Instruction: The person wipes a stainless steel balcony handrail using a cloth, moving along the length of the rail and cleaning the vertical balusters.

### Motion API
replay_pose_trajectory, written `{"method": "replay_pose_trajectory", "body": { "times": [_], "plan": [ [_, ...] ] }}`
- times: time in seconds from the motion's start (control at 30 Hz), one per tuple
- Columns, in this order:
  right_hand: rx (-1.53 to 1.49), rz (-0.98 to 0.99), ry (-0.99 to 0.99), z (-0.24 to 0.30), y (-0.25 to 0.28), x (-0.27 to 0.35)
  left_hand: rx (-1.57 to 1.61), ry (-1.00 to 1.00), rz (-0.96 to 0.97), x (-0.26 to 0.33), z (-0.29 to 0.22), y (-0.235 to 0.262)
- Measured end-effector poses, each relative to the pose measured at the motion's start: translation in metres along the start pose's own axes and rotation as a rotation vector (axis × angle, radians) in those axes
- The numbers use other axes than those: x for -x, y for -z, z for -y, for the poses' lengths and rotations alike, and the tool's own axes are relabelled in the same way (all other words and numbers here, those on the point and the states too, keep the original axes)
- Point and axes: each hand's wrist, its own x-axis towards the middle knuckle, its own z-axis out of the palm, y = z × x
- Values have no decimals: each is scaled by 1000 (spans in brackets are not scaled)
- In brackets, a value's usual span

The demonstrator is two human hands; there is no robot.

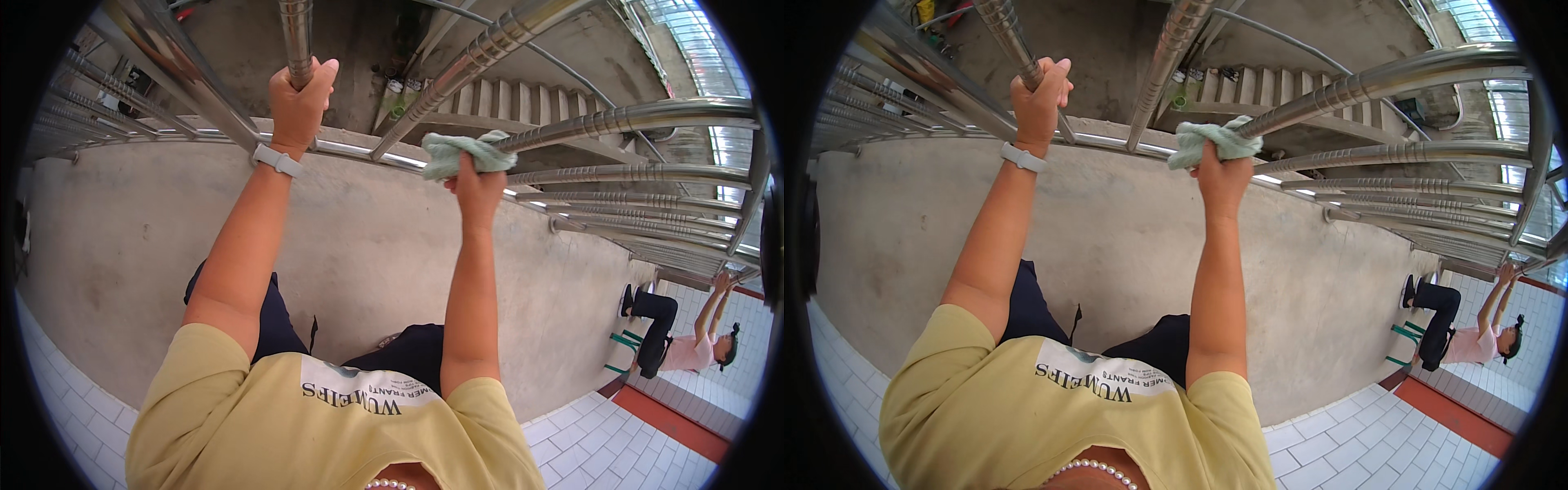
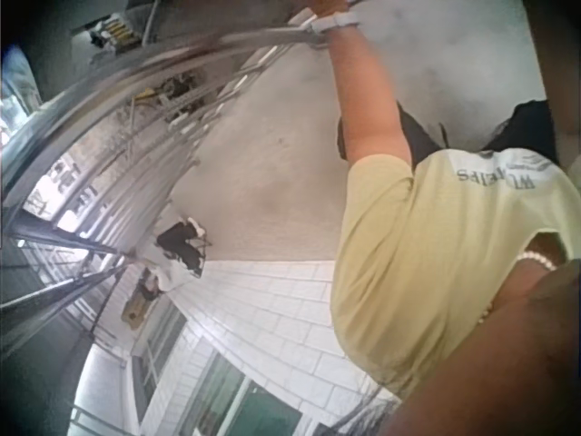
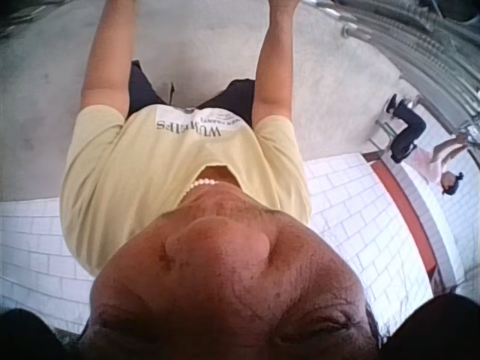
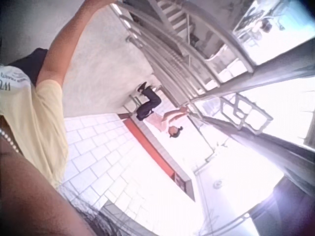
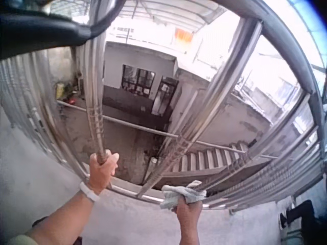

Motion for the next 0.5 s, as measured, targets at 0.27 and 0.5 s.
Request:
{"method": "replay_pose_trajectory", "body": {
  "times": [0.27,0.5],
  "plan": [
    [362,176,-379,-110,-2,9,-39,-88,-16,-1,7,2],
    [-87,-21,-553,-104,-13,23,17,-66,57,-1,13,6]
  ]
}}
